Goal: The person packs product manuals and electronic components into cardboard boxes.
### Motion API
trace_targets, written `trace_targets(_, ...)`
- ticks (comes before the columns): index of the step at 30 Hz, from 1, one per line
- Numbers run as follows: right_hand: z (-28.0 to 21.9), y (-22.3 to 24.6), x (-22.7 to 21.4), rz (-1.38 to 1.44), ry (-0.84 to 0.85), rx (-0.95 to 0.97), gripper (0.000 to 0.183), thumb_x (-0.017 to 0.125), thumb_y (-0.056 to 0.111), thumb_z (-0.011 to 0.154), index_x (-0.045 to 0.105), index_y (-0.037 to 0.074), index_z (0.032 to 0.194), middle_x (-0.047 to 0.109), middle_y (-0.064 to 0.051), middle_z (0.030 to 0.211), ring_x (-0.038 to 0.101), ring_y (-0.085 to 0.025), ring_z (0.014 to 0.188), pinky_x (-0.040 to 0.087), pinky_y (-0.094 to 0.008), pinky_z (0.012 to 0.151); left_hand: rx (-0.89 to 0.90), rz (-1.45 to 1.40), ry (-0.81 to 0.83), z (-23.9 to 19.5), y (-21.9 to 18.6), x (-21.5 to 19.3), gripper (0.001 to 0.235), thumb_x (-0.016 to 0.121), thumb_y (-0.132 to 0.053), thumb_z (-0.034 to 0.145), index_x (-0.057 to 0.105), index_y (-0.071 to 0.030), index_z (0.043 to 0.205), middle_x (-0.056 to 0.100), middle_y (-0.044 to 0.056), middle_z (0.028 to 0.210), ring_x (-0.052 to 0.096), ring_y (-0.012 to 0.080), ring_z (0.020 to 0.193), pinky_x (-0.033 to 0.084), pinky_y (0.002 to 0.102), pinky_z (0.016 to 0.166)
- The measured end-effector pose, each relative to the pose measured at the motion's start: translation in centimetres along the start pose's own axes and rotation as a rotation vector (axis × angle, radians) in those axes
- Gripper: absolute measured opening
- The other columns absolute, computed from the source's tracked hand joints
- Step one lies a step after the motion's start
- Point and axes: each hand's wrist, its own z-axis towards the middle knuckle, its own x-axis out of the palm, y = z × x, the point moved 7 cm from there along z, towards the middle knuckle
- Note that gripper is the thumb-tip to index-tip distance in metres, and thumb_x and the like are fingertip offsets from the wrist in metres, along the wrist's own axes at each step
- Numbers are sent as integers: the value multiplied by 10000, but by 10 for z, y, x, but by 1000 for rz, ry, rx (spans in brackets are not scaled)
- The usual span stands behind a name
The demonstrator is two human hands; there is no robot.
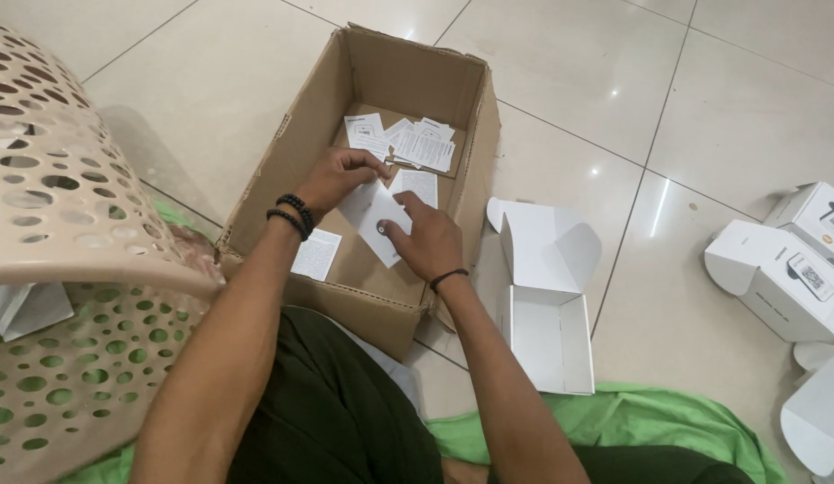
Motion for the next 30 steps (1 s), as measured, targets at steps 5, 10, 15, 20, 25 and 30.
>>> trace_targets(5, -6, -25, 7, 48, -74, 189, 343, 616, 207, 1017, 536, 108, 1335, 726, -194, 1129, 710, -393, 1064, 537, -483, 935, 179, 255, -337, 9, -22, -17, 257, 640, -241, 958, 753, -60, 1101, 765, 46, 1026, 721, 156, 958, 562, 306, 872)
trace_targets(10, -16, -2, -22, 132, -455, -59, 559, 491, -58, 881, 442, 17, 1432, 610, -271, 1300, 629, -465, 1111, 514, -525, 913, -102, 826, -240, 63, 47, -24, 401, 659, -253, 931, 648, -58, 1282, 617, 168, 1343, 573, 333, 1240, 458, 435, 1046)
trace_targets(15, -12, -5, -12, 74, -325, -3, 473, 519, -19, 903, 511, 41, 1372, 638, -218, 1248, 659, -429, 1028, 539, -501, 859, -163, 1129, -36, 147, 153, -17, 379, 587, -172, 968, 588, -35, 1322, 493, 167, 1496, 453, 340, 1392, 419, 481, 1104)
trace_targets(20, -11, -2, -16, 39, -205, 22, 376, 547, -1, 870, 622, 62, 1234, 677, -176, 1080, 676, -407, 925, 547, -504, 801, -74, 1227, -55, 176, 130, -6, 440, 563, -55, 887, 572, -17, 1325, 507, 148, 1473, 443, 310, 1406, 437, 469, 1096)
trace_targets(25, -21, -9, -24, 21, -129, 4, 368, 567, -10, 822, 635, 69, 1175, 685, -131, 1016, 682, -353, 827, 562, -450, 719, -119, 1105, -208, 255, 184, -38, 222, 515, -85, 1161, 695, -47, 1285, 600, 222, 1462, 580, 370, 1345, 530, 499, 1127)
trace_targets(30, -29, -30, -34, -22, -56, 44, 345, 579, -7, 809, 659, 91, 1130, 676, -106, 936, 690, -316, 805, 561, -430, 682, -168, 1172, -115, 251, 78, -10, 798, 938, -215, 694, 566, -81, 1387, 449, 145, 1535, 392, 366, 1419, 355, 472, 1157)
